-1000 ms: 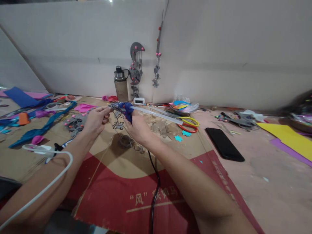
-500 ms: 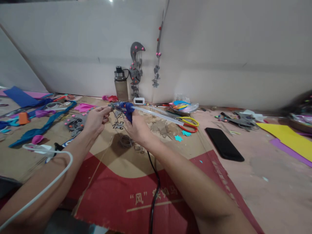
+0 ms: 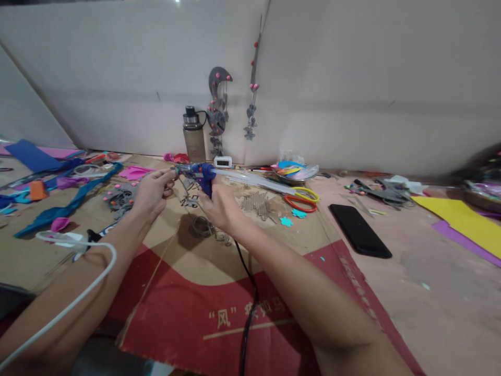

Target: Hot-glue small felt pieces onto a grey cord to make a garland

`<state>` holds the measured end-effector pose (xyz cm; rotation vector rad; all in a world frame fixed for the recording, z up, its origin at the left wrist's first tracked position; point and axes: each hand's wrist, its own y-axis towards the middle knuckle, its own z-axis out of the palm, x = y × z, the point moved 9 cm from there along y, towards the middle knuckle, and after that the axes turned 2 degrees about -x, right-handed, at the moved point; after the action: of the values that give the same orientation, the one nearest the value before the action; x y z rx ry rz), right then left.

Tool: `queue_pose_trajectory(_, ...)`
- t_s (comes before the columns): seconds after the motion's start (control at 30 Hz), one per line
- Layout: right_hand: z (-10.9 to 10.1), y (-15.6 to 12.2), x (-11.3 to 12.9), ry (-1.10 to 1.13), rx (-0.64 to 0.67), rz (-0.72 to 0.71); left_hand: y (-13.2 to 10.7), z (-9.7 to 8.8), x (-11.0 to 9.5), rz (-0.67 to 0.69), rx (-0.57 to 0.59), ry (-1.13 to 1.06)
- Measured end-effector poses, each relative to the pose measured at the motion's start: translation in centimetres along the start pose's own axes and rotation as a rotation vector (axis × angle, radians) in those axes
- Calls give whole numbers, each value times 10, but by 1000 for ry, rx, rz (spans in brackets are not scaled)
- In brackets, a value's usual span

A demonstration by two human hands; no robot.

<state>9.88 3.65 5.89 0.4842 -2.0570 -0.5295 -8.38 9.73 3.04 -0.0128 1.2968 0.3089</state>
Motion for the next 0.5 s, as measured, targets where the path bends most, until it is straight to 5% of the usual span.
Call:
queue_pose_trajectory(0.2,-5,7,-54,139,66,361,5,-6,2,0,-11,-5)
queue_pose_trajectory(0.37,-11,3,-109,-286,233,587,2,-2,1,40,-12,48)
queue_pose_trajectory(0.5,-13,-4,-121,-559,341,552,-7,7,-3,99,11,146)
